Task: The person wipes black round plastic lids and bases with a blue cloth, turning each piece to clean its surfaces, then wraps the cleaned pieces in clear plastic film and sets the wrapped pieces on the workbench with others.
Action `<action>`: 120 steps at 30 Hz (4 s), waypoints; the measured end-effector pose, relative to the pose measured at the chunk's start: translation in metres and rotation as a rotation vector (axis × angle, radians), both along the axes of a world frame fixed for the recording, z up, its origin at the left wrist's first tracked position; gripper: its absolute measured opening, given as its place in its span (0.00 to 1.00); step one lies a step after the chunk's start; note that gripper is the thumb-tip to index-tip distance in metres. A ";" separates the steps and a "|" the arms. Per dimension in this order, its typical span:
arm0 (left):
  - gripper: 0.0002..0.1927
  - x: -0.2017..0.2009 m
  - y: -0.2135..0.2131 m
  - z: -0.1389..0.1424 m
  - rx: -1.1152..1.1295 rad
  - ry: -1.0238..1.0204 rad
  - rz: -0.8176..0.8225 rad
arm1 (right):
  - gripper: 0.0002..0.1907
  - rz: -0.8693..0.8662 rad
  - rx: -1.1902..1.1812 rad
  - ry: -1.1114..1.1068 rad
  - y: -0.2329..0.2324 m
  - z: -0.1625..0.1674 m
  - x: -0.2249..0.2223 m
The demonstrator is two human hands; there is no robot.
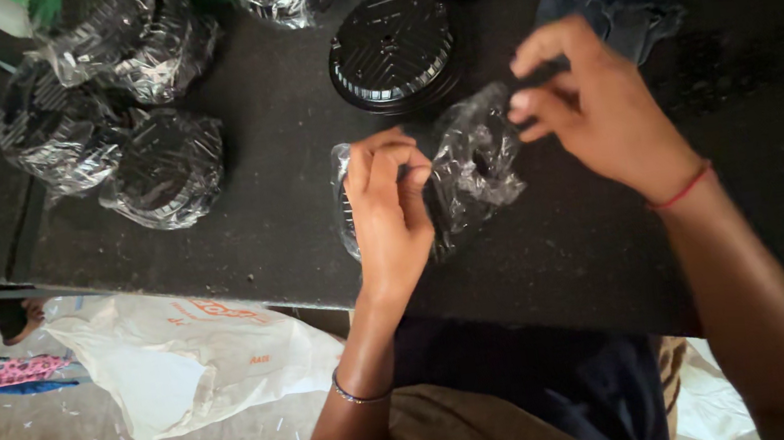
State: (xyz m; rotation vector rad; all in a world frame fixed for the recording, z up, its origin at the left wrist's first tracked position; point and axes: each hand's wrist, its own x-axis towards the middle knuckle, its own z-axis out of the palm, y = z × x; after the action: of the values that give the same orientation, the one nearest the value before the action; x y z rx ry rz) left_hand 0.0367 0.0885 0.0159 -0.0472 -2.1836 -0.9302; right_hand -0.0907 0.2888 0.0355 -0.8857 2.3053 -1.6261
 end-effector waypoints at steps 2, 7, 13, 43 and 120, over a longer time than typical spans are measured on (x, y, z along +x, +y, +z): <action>0.08 0.001 -0.001 0.003 0.034 -0.017 -0.034 | 0.10 0.001 -0.002 0.011 -0.001 -0.007 -0.001; 0.06 0.005 -0.006 0.009 0.072 -0.003 0.037 | 0.07 0.181 0.197 0.155 -0.014 -0.032 -0.001; 0.10 -0.016 -0.042 0.005 -0.008 0.052 0.086 | 0.09 0.195 0.248 0.129 -0.019 -0.042 -0.005; 0.33 -0.132 -0.108 -0.034 -0.281 -0.193 -0.131 | 0.26 0.249 0.227 -0.434 -0.017 -0.090 -0.029; 0.06 -0.013 -0.037 -0.120 1.395 -0.089 -0.183 | 0.37 0.560 0.097 0.320 -0.029 -0.007 0.032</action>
State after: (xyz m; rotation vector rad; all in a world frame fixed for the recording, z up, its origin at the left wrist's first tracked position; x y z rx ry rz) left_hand 0.0233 0.0518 -0.1040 0.4652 -1.1834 -2.3530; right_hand -0.0585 0.2599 0.0286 -1.6777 2.0162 -1.1902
